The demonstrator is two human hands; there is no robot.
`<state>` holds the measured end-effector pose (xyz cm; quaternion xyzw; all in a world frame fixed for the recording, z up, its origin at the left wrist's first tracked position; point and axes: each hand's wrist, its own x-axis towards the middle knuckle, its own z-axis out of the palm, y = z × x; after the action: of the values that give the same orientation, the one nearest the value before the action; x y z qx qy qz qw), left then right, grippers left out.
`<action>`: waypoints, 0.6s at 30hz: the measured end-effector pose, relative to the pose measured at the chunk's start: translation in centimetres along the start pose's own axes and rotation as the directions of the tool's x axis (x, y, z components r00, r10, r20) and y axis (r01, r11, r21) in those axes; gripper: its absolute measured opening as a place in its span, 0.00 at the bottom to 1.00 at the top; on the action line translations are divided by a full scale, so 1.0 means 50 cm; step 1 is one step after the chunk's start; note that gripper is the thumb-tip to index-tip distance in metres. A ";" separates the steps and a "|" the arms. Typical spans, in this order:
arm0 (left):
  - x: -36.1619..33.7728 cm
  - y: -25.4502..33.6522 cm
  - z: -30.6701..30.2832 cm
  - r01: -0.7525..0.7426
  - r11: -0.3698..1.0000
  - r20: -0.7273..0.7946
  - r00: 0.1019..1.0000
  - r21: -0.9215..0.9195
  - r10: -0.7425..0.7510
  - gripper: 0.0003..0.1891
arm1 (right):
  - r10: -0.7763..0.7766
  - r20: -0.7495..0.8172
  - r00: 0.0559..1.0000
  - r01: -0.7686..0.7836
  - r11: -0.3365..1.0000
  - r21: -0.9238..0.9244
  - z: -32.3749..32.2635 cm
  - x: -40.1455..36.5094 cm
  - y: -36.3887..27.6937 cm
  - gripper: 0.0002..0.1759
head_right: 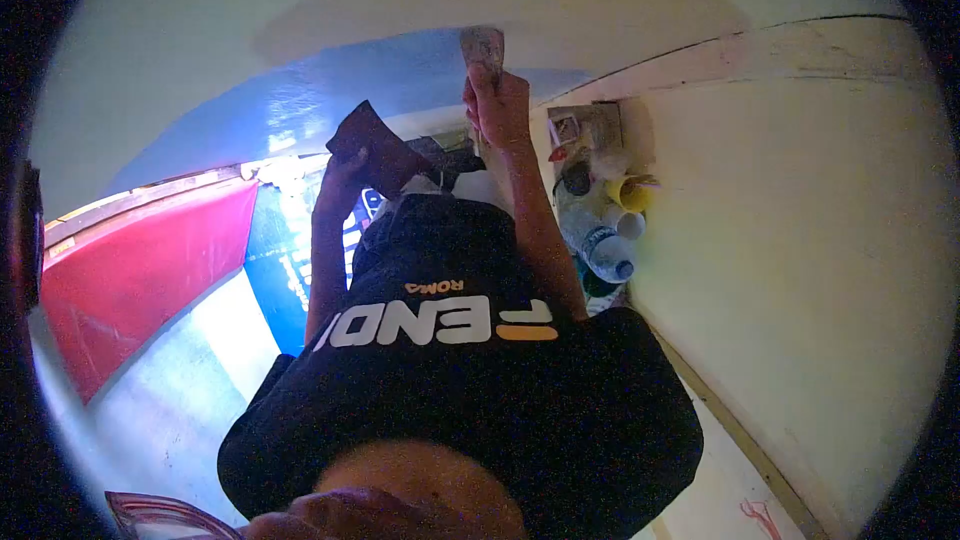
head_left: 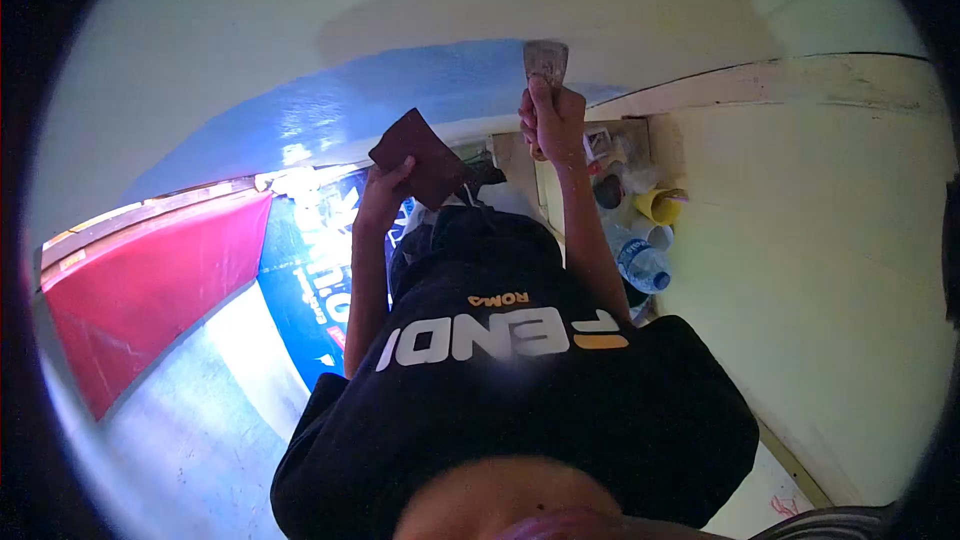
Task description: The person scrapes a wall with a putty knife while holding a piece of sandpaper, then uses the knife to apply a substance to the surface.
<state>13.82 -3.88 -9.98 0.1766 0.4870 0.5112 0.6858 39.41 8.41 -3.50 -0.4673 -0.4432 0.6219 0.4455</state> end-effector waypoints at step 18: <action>-0.001 0.008 -0.008 -0.020 0.998 -0.023 1.000 0.061 0.021 0.23 | -0.009 0.006 1.000 0.009 0.999 -0.037 -0.012 0.001 0.019 0.26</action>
<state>13.27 -3.84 -9.85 0.1964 0.5086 0.5051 0.6690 39.85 8.35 -4.53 -0.4718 -0.4579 0.6129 0.4383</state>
